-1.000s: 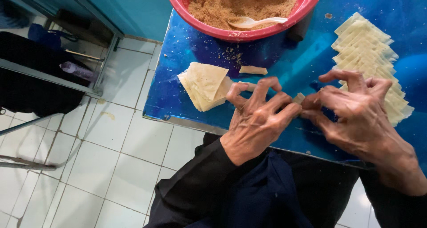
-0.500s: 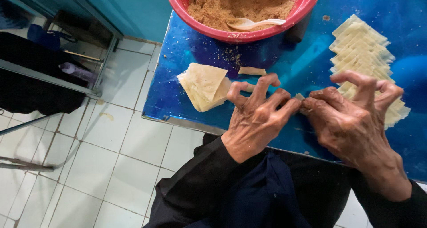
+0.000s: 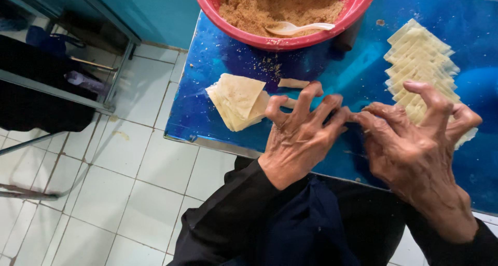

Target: The person sits at a blue table and makes filled wafer rolls. They take a thin triangular pastry sheet, spoon brown filling from a red bowl onto it using a plastic spoon, roll the sheet by hand into a cylinder, and set the finished roll on the table with the others.

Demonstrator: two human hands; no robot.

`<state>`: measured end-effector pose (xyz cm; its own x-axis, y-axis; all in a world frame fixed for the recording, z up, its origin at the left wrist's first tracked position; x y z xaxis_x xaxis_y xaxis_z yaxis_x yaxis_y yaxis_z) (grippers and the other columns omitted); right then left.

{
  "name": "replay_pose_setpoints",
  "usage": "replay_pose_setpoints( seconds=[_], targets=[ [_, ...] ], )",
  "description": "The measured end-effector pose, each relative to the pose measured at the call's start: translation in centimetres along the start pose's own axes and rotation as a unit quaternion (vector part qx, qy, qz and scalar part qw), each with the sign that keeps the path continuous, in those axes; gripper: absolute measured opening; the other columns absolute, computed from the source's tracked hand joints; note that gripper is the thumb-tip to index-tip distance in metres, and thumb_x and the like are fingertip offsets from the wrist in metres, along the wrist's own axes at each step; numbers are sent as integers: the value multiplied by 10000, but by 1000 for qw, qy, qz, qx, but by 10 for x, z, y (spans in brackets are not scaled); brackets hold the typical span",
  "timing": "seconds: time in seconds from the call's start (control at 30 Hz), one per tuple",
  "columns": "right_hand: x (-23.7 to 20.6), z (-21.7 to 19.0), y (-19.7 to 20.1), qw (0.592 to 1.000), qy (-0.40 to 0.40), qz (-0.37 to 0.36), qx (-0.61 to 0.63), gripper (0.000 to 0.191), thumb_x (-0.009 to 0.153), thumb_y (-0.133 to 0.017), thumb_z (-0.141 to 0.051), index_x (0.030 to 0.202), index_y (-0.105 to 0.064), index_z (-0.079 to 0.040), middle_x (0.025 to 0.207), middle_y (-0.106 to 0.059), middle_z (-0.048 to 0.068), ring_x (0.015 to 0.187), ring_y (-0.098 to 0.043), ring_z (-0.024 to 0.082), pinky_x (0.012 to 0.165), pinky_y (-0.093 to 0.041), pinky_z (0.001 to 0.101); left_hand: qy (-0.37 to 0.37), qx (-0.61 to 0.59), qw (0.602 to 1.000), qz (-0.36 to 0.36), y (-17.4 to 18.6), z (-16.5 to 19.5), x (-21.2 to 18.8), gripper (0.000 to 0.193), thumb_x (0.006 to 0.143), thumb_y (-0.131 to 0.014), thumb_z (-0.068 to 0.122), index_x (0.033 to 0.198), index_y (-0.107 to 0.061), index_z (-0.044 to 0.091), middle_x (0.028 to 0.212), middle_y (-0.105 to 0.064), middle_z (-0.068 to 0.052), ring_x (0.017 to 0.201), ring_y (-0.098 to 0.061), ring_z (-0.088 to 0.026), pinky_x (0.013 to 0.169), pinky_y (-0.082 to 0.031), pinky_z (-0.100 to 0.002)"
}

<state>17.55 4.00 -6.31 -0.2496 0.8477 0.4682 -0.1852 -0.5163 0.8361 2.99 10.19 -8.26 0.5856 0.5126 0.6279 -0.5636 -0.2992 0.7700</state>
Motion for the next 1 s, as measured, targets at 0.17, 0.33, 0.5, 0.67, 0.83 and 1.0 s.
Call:
replay_pose_setpoints(
  seconds=[0.17, 0.33, 0.5, 0.67, 0.83, 1.0],
  targets=[
    [10, -10, 10, 999, 20, -9, -39, 269, 929, -775, -294, 1181, -815, -209, 1188, -744, -76, 1389, -370, 290, 1017, -224, 503, 13, 69, 996, 56, 17, -2, -1, 410, 1000, -762, 257, 1401, -685, 221, 1400, -561, 94, 1355, -464, -160, 1022, -198, -448],
    [27, -10, 2, 997, 33, -50, -44, 343, 865, -788, -406, 1117, -840, -179, 1177, -743, -3, 1364, -360, 299, 957, -238, 527, 84, 13, 994, 68, 51, -25, -26, 450, 1008, -773, 332, 1432, -647, 251, 1373, -549, 103, 1345, -455, -179, 1084, -168, -464],
    [47, -8, -1, 993, 72, -13, -87, 162, 936, -768, -361, 1032, -827, -245, 1078, -758, -56, 1346, -406, 245, 994, -235, 501, 142, -4, 987, 74, 74, -51, -58, 458, 942, -823, 351, 1354, -653, 244, 1329, -549, 59, 1321, -418, -255, 1062, -191, -482],
    [74, -30, 10, 996, 79, 16, 36, 223, 944, -775, -293, 1160, -805, -248, 1042, -750, -55, 1302, -431, 235, 1012, -243, 509, 165, -45, 982, 81, 78, -67, -77, 515, 876, -852, 279, 1337, -641, 192, 1335, -540, 25, 1305, -414, -297, 1047, -229, -512],
    [87, -47, -1, 990, 72, 1, 121, 334, 870, -813, -274, 1199, -776, -233, 1129, -778, -21, 1246, -445, 275, 973, -248, 534, 167, -54, 982, 65, 73, -65, -85, 538, 845, -853, 268, 1333, -642, 187, 1323, -548, 10, 1276, -449, -287, 1019, -234, -521],
    [21, 37, 14, 987, -39, -85, 131, 313, 1014, -757, -291, 1324, -729, -256, 1241, -715, -16, 1330, -441, 159, 1107, -310, 379, 161, -108, 979, 64, 70, -74, -89, 533, 870, -855, 208, 1350, -627, 178, 1322, -552, 0, 1283, -444, -304, 1092, -292, -489]
  ],
)
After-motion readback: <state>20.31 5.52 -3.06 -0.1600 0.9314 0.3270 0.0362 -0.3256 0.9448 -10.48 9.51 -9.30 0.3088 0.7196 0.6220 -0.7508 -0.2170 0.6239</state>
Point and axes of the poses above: each hand's wrist, its own x-axis towards the middle knuckle, its own y-axis out of the back of the hand, z = x × y, the point moved 5 cm from there along x, towards the middle knuckle
